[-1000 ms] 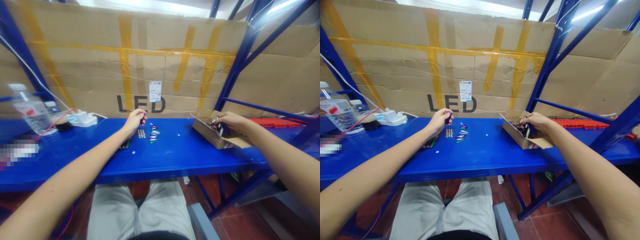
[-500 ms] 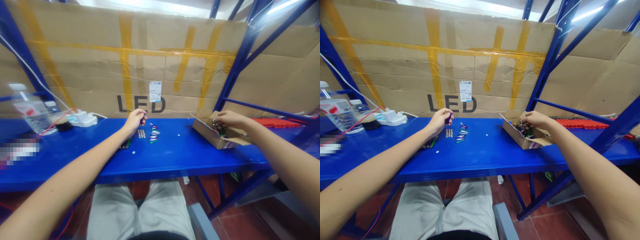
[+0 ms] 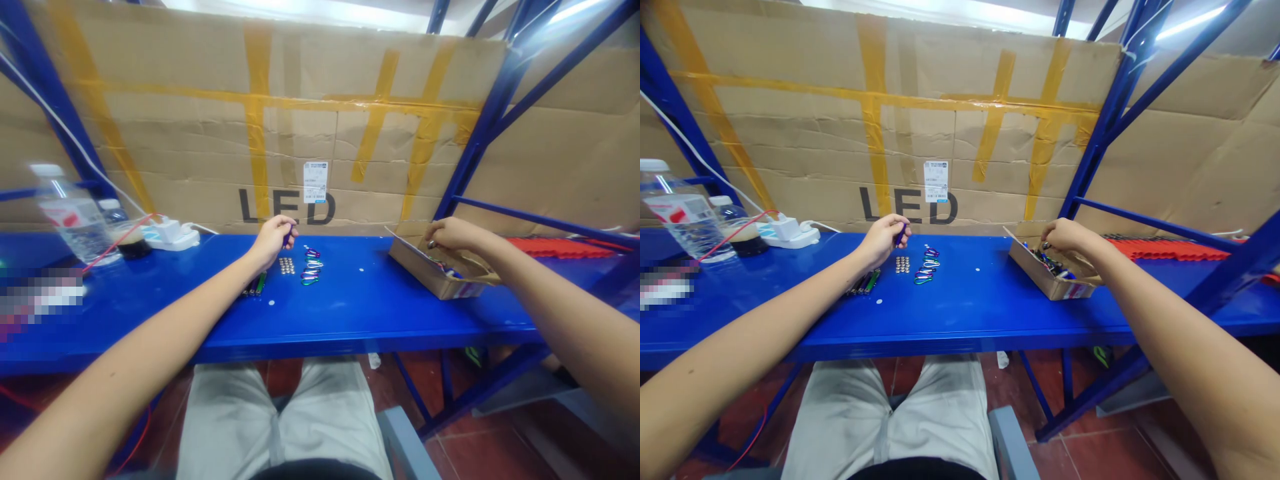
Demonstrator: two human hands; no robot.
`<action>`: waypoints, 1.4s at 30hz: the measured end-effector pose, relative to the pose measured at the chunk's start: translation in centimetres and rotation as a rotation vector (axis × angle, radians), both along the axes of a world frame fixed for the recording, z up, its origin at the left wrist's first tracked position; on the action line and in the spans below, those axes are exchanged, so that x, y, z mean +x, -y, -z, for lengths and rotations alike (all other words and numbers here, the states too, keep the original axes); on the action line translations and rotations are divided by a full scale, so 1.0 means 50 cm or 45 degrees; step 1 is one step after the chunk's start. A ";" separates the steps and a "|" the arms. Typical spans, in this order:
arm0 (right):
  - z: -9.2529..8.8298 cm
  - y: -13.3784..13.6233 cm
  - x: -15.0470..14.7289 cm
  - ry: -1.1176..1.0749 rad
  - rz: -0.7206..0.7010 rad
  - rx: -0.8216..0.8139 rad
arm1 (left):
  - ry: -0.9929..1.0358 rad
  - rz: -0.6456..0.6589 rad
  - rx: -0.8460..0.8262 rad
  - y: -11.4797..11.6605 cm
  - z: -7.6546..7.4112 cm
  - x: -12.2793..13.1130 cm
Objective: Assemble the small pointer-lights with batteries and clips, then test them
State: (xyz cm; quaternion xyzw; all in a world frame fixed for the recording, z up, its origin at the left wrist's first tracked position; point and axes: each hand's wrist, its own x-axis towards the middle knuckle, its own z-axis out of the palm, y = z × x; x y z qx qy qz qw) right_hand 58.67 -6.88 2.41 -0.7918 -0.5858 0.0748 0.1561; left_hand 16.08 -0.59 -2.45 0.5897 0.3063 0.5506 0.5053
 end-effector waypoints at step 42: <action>0.119 0.013 -0.433 -1.625 -0.625 0.399 | -0.441 0.120 0.225 0.079 0.029 0.067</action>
